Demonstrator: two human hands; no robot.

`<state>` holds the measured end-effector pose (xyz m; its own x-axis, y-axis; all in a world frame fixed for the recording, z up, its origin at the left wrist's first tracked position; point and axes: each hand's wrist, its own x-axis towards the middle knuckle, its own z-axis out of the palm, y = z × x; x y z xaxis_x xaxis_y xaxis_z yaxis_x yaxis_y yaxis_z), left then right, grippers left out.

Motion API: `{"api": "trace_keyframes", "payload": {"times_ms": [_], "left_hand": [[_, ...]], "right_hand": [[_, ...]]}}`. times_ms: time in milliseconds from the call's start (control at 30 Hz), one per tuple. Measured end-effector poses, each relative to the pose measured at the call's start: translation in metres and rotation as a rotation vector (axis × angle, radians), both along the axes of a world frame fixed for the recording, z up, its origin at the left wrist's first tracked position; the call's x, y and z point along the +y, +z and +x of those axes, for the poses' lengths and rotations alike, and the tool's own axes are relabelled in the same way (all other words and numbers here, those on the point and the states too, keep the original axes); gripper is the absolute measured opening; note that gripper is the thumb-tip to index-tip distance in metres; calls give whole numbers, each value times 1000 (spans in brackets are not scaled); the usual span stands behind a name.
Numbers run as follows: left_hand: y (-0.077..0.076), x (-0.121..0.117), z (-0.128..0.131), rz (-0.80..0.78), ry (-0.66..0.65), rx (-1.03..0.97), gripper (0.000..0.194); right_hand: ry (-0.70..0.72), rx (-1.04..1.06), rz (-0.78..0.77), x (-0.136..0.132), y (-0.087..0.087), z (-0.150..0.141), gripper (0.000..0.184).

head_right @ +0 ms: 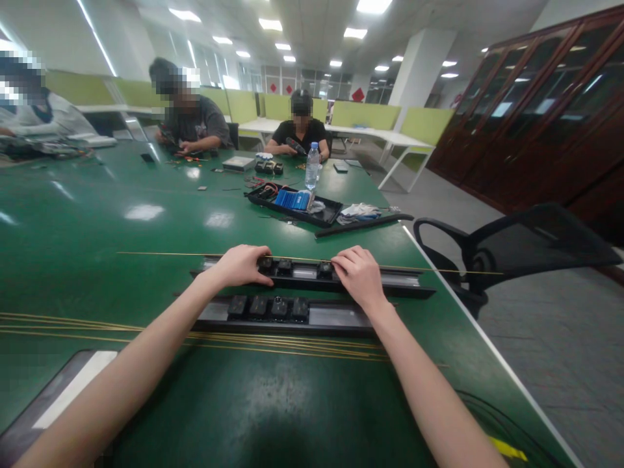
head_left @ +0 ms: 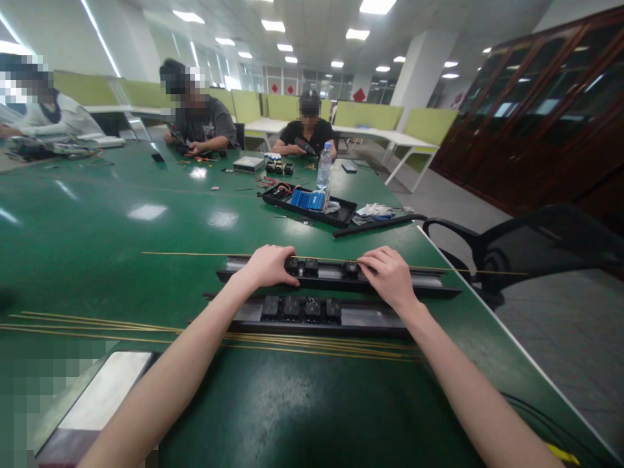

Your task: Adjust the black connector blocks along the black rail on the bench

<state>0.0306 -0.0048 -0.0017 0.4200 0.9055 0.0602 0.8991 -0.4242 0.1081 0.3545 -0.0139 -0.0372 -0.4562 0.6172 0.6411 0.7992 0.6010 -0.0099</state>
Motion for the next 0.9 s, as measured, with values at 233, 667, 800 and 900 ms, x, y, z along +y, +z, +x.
{"api": "trace_keyframes", "payload": {"times_ms": [233,667,800,900], "left_hand": [[2,0,2,-18,21,13,68],[-4,0,0,-9,33,-6,71],[-3,0,0,-24,38,-4,71],[-5,2,0,-15,26,-6,73]], "right_hand": [[-1,22,-39,-1,-1,-2,23],[22,32,-26,1,-1,-2,24],[15,32,-36,1,-1,-2,25],[15,29,-31,1,-1,-2,25]]}}
